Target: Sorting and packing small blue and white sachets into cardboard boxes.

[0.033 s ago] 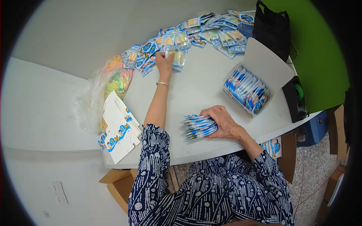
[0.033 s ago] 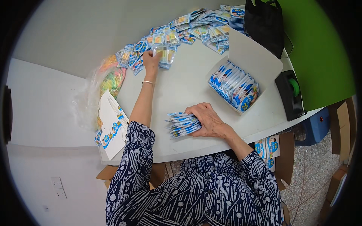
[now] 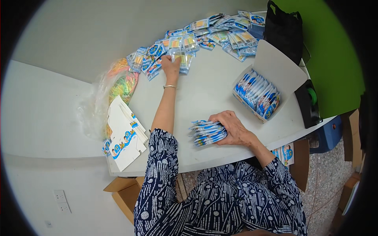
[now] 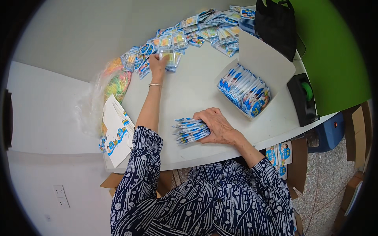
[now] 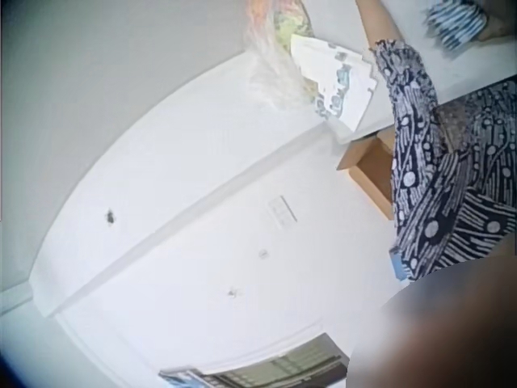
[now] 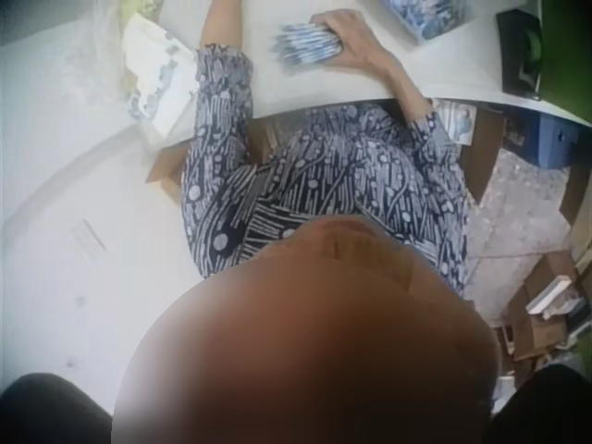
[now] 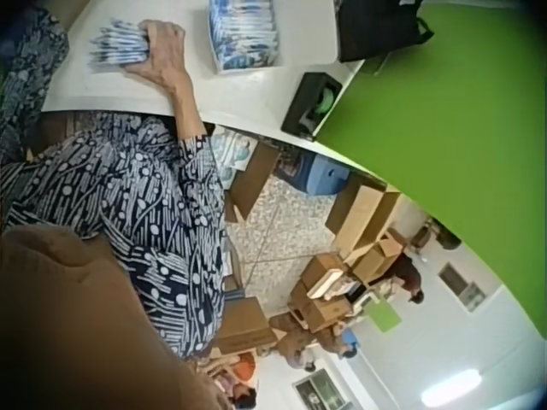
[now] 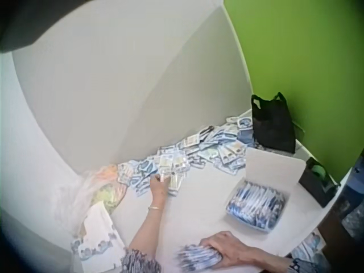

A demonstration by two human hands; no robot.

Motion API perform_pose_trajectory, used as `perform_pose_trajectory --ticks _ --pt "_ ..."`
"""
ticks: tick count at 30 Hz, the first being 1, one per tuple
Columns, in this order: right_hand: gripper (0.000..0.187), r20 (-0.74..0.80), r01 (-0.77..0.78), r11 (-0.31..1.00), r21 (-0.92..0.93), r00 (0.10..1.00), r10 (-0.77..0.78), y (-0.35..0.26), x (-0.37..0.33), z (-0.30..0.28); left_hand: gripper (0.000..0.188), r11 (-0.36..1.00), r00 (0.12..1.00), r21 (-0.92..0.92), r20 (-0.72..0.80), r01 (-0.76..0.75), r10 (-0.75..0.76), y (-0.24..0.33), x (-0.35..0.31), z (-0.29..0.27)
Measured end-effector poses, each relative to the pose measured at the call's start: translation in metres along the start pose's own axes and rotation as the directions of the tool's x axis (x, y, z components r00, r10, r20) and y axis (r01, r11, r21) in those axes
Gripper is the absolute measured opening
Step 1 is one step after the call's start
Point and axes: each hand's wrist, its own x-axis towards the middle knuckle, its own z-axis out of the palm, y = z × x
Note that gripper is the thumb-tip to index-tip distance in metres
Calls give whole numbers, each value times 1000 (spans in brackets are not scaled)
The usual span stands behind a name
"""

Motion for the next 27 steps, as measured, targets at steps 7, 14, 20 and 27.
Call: perform_pose_trajectory --ticks 7,14,20,27 --pt "61 -12 -10 1000 -12 1000 9 4 -2 -3 71 909 999 415 -24 33 -25 8 -13 28" --pt "61 -33 -47 999 -21 998 46 10 -6 -6 40 954 954 -260 293 149 -69 44 30 25" --pt "59 -7 -13 1000 -10 1000 13 2 -1 -1 40 972 998 236 53 3 -16 -11 92 32" --pt "60 5 -5 1000 -4 1000 5 6 0 2 45 902 951 306 40 -304 307 17 42 3"
